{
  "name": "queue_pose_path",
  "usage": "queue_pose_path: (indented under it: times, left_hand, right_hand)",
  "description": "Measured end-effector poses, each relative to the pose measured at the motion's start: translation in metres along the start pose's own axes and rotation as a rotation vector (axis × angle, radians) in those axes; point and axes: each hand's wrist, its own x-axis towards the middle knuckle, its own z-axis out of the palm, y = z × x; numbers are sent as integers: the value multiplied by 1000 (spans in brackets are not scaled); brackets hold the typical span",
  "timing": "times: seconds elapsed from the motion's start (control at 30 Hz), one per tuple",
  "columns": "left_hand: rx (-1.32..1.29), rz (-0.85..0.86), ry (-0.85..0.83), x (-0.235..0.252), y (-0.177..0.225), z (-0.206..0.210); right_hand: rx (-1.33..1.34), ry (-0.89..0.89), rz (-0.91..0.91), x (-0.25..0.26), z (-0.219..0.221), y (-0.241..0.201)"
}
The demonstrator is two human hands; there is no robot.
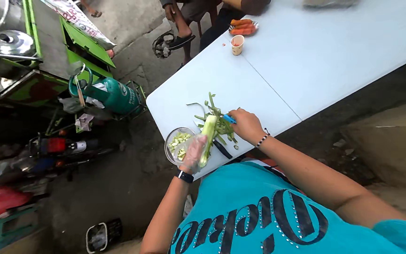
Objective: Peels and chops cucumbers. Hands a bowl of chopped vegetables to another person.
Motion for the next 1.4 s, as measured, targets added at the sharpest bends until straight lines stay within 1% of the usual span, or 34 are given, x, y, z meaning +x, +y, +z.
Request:
queue_pose_path:
  times: [0.17, 0.27, 0.33, 0.4, 0.47, 0.57, 0.6, 0.67, 0.73, 0.83, 0.9, 1.03, 1.13, 1.17, 1.27, 1.3, 1.4]
  left_hand:
    - [41, 8, -25, -1, -5, -7]
    - [29, -6, -13, -3, -10, -10]
    - [10, -17, 0, -6, -10, -13]
    - [-60, -39, 53, -10, -7, -13]
    - [-177, -71, 104, -12, -5, -14]
    - [-347, -69, 159, -11, -10, -21]
    - [-382, -72, 172, -11, -11, -22]
    - [-408, -78, 196, -10, -11, -25]
    - [-433, -76, 214, -10, -14, -25]
    - [-507, -121, 172, -8, -23, -23]
    - [-544, -119, 159, -7, -22, -21]
    - [-518, -114, 219, -4, -22, -13]
    - [-452, -82, 211, -4, -20, -6]
    - [-460, -79, 197, -5, -19, -4]
    - [-528, -70, 173, -5, -25, -5]
    - [-544, -51, 199, -5, -26, -9]
    - [-555, 1, 319, -15, -24, -26]
  right_hand:
    - [29, 0, -13, 1, 5, -1]
    - [149, 20, -68, 2, 15, 11]
    - [203, -29, -74, 1, 17, 16]
    - [255, -108, -49, -3, 20, 20]
    - [403, -277, 24, -4, 23, 29]
    - [930, -563, 174, -9, 32, 49]
    - [1007, -624, 211, -13, 35, 53]
    - [1031, -662, 287, -18, 42, 58]
    - [1087, -699, 311, -24, 43, 57]
    - [1069, -735, 363, -27, 48, 58]
    - [1058, -750, 341, -25, 45, 57]
    - [1055, -663, 333, -27, 53, 59]
    - [1105, -595, 237, -31, 48, 52]
    - [1054, -564, 211, -31, 47, 51]
    - [614, -505, 230, -21, 52, 55]
    - [549, -499, 249, -19, 51, 54]
    - [529, -484, 252, -21, 53, 55]
